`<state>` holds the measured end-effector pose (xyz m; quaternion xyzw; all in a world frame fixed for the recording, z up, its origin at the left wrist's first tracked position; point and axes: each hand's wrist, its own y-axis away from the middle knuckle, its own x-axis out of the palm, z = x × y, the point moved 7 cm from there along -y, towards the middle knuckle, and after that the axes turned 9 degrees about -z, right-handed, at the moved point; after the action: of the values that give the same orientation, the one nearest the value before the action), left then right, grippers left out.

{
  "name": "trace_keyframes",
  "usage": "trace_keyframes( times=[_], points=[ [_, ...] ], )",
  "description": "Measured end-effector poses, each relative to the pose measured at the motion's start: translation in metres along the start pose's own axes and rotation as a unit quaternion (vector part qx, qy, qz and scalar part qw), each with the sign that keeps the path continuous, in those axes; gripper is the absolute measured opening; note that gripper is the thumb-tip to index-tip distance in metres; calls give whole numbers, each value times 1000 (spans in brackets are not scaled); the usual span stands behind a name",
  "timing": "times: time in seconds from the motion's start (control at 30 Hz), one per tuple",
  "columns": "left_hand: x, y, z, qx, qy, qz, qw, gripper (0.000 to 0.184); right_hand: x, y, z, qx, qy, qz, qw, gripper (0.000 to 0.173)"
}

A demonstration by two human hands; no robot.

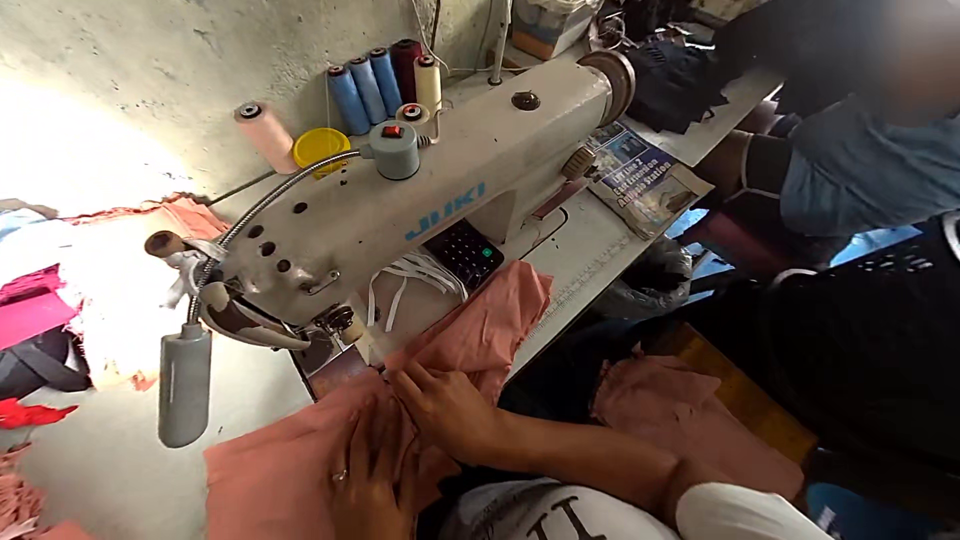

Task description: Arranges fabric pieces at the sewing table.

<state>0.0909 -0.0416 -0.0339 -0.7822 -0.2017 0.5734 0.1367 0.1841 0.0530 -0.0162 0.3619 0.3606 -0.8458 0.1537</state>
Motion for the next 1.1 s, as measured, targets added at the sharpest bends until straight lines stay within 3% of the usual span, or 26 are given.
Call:
trace_keyframes(
  times=[0.23, 0.33, 0.4, 0.47, 0.57, 0.67, 0.77, 0.83, 0.93, 1.1],
  points=[
    [0, -1, 8, -7, -12, 7, 1000, 56, -2, 0, -1, -3, -12, -27, 1000, 17],
    [-1, 1, 15, -12, -10, 10, 1000, 57, -17, -5, -7, 57, -65, 3, 996, 26],
    [-3, 2, 20, -22, -10, 17, 1000, 57, -43, -14, -30, 144, -71, 30, 987, 42],
    [-6, 2, 26, -29, -10, 17, 999, 57, -73, -17, -70, 199, -20, -4, 980, 46],
    [-13, -17, 17, -21, 11, -26, 999, 50, -103, -5, -134, 253, 41, -58, 965, 32],
    [-8, -63, -32, 56, 50, -47, 996, 44, -96, 9, -150, 306, -9, -37, 951, 25],
    [31, -105, -87, 146, 128, -15, 981, 42, -90, 9, -141, 284, -49, -48, 956, 26],
    [68, -118, -100, 155, 127, 40, 979, 46, -99, 5, -146, 243, -16, -81, 966, 24],
    [99, -123, -89, 125, 85, 86, 985, 55, -107, -4, -163, 159, 16, -121, 980, 27],
    [93, -122, -69, 115, 64, 45, 990, 55, -93, -3, -173, 131, 12, -120, 984, 39]
  ],
)
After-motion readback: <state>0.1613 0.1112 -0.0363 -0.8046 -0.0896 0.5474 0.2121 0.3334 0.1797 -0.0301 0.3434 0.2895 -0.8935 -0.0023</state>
